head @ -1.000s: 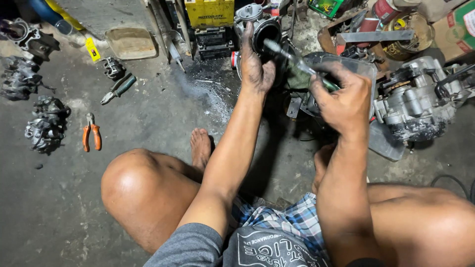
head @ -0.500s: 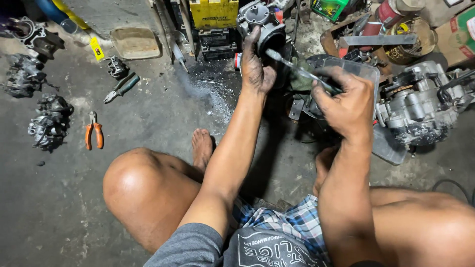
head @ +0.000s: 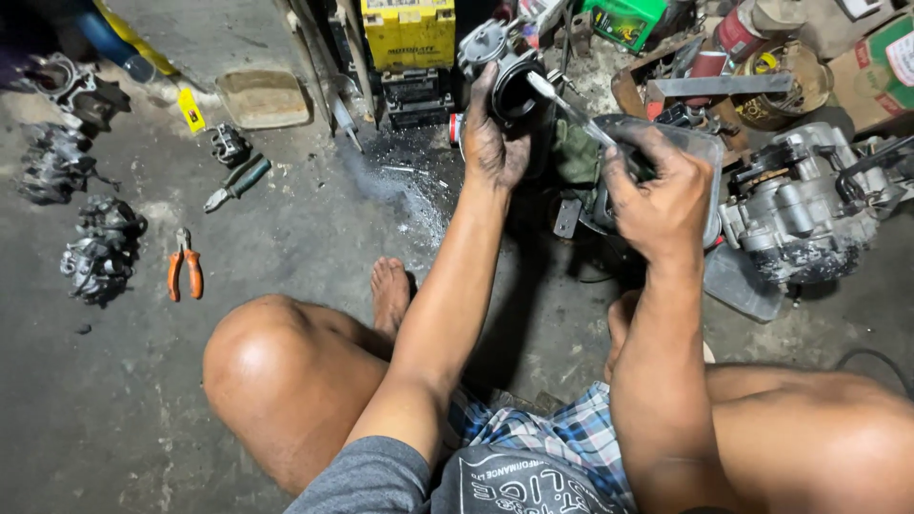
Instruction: Disassembling and cleaning a motorcycle carburetor using a screwdriver and a cloth
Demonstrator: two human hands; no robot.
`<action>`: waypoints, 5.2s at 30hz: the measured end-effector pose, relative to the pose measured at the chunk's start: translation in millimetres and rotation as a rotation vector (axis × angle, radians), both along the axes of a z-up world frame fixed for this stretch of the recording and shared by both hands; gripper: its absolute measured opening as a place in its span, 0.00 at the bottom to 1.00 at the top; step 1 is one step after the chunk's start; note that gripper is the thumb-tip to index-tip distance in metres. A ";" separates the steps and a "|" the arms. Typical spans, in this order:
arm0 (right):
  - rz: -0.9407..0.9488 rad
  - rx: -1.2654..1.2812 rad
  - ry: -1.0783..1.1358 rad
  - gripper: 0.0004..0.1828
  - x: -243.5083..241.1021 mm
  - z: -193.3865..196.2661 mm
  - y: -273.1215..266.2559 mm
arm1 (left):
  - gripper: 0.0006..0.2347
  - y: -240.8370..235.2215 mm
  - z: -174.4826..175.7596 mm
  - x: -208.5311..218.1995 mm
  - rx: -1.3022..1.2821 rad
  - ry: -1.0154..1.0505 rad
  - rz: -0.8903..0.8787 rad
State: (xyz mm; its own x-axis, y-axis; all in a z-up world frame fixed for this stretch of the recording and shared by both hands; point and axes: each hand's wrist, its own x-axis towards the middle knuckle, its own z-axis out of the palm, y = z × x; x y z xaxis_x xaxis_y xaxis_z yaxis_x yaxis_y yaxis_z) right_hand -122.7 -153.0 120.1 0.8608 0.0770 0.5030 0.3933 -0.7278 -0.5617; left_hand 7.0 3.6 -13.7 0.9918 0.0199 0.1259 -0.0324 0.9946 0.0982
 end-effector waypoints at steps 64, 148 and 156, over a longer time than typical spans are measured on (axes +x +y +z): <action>0.027 0.233 -0.104 0.07 23.6 -27.7 -15.3 | 0.16 -4.3 73.6 -1.6 0.147 0.431 -0.012; -0.205 -0.259 0.537 0.23 43.0 -113.8 -0.3 | 0.21 -19.1 78.6 -18.6 0.142 0.174 0.133; -0.287 0.050 0.314 0.10 40.8 -84.0 -25.4 | 0.22 -19.2 75.7 -14.9 0.180 0.236 0.224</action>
